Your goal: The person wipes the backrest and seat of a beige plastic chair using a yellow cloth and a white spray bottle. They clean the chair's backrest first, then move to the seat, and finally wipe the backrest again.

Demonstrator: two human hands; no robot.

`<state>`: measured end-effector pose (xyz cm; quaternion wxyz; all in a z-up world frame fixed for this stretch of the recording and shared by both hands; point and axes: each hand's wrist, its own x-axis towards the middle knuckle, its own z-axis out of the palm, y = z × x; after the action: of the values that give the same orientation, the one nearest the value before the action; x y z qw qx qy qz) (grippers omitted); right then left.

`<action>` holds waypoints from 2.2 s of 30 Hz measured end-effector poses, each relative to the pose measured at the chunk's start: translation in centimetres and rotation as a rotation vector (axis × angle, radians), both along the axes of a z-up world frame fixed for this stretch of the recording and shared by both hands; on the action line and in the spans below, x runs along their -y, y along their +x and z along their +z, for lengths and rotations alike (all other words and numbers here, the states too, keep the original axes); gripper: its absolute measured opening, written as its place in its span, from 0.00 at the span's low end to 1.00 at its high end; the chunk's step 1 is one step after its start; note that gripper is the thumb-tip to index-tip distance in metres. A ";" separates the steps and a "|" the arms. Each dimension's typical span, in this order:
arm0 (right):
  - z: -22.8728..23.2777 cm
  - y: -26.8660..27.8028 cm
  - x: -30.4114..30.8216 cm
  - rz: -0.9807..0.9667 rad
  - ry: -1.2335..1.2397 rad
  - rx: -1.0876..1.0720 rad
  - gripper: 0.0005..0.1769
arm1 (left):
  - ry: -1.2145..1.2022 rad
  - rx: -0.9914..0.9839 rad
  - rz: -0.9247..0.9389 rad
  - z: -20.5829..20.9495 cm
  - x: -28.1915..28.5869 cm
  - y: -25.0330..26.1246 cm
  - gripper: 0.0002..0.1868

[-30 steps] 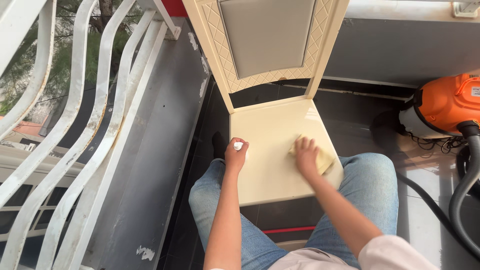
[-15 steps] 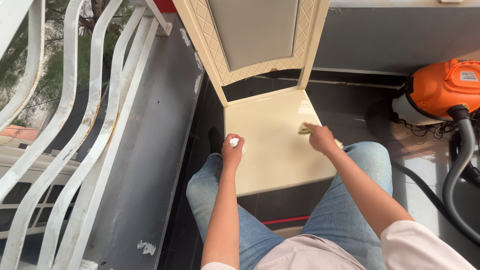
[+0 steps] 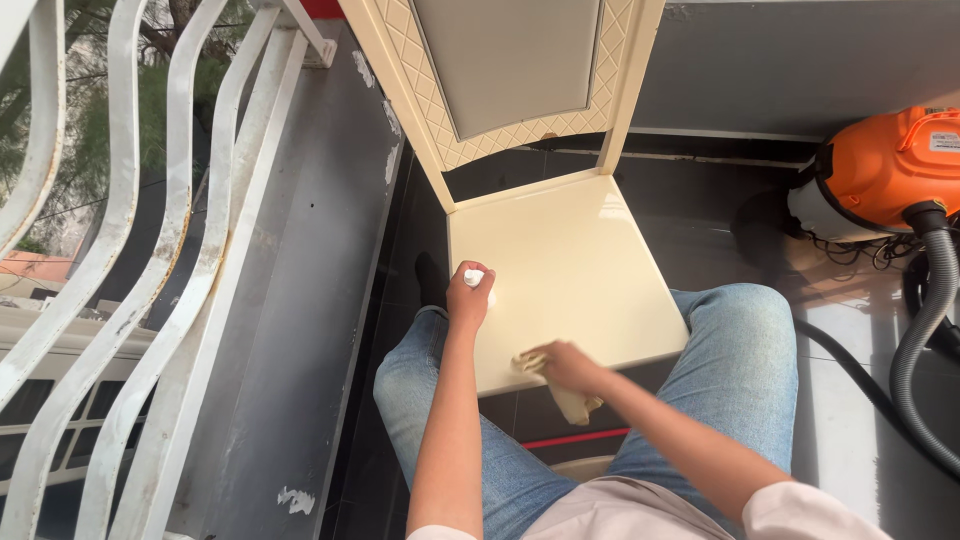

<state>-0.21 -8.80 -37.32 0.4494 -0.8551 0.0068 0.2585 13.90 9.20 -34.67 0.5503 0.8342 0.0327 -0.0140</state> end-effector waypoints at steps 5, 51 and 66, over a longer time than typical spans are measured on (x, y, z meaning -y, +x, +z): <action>2.9 9.1 13.1 -0.408 -0.169 0.072 0.31 | -0.017 0.058 0.000 0.0 -0.3 1.5 0.10; -2.7 28.9 -5.3 0.094 -0.299 0.660 0.39 | -0.190 -0.104 0.067 2.7 -4.5 1.0 0.10; -0.7 -0.5 -0.8 0.366 -0.142 0.470 0.38 | -0.210 0.023 0.125 1.0 -3.4 -6.7 0.08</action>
<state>-0.75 -8.04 -37.99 0.3236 -0.9078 -0.2335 0.1293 7.21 12.60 -33.62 0.6348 0.7684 0.0765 0.0267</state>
